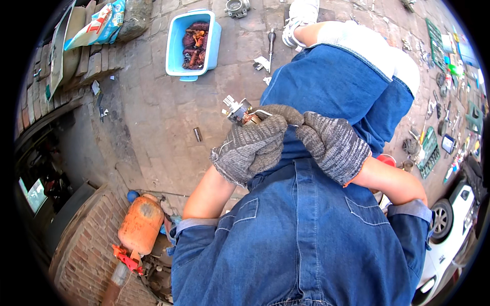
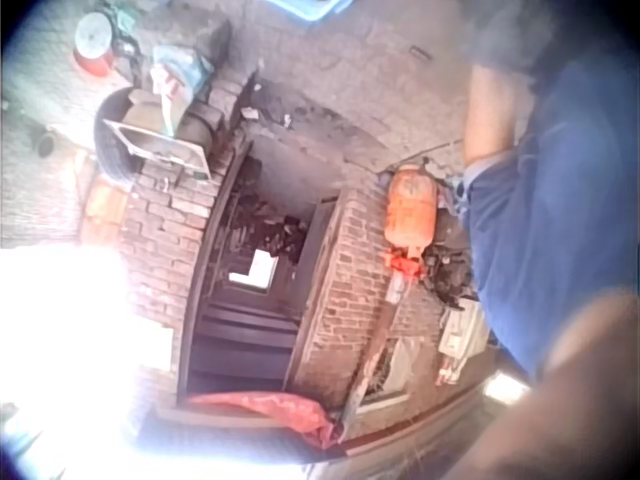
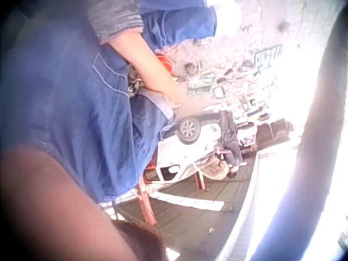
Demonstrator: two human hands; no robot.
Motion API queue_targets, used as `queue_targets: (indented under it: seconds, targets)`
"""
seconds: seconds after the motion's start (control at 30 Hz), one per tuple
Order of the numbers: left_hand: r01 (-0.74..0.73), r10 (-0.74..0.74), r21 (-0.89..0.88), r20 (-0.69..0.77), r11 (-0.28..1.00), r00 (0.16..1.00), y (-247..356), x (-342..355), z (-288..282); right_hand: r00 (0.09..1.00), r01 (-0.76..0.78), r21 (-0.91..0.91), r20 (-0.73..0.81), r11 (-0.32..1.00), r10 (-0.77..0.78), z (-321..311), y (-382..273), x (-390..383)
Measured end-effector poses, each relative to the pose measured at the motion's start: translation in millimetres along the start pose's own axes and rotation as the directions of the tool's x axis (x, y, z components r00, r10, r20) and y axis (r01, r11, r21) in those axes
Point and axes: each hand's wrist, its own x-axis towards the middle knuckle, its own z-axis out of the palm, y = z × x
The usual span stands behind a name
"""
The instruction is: The person sits on the ground and uses a screwdriver to manipulate the internal components of a small electric motor. They repeatedly insert the tool into the motor housing, turn it, and inspect the assembly while holding the motor with gloved hands.
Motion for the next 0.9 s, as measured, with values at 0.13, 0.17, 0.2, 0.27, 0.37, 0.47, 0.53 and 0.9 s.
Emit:
queue_targets:
  seconds: [0.13,0.17,0.2,0.27,0.37,0.47,0.53,0.9]
  targets:
    - [0.006,-0.004,0.027,-0.089,1.000,0.996,-0.8,-2.9,3.7,0.994,0.093,-0.085,-0.046,0.992,-0.097,4.4,6.1,-0.5]
    - [0.012,-0.009,0.030,-0.088,0.999,0.996,-0.4,-3.3,3.6,0.992,0.104,-0.109,-0.056,0.989,-0.111,5.1,6.7,-0.4]
    - [0.017,-0.014,0.033,-0.087,0.999,0.996,0.0,-3.4,3.4,0.990,0.116,-0.132,-0.067,0.984,-0.125,5.7,7.1,-0.2]
    - [0.036,-0.035,0.022,-0.053,0.999,0.998,1.0,-2.1,2.3,0.994,0.081,-0.198,-0.062,0.977,-0.095,4.6,4.8,0.9]
    - [0.045,-0.046,-0.015,-0.032,0.999,0.998,-3.8,-2.4,-2.3,0.998,0.013,-0.304,-0.058,0.953,-0.032,-2.1,-4.0,0.5]
    - [0.054,-0.054,-0.034,-0.023,0.998,0.998,-2.4,-3.5,-0.5,0.989,0.059,-0.373,-0.103,0.926,-0.105,-4.0,-6.2,-1.7]
    - [0.044,-0.046,-0.065,-0.033,0.997,0.998,-1.4,-3.6,2.5,0.984,0.066,-0.428,-0.120,0.901,-0.129,-4.8,-8.6,-2.1]
    - [0.006,-0.009,-0.100,-0.034,0.995,0.999,-4.0,-2.5,4.0,0.987,0.050,-0.378,-0.123,0.924,-0.103,-5.9,-8.7,-1.6]
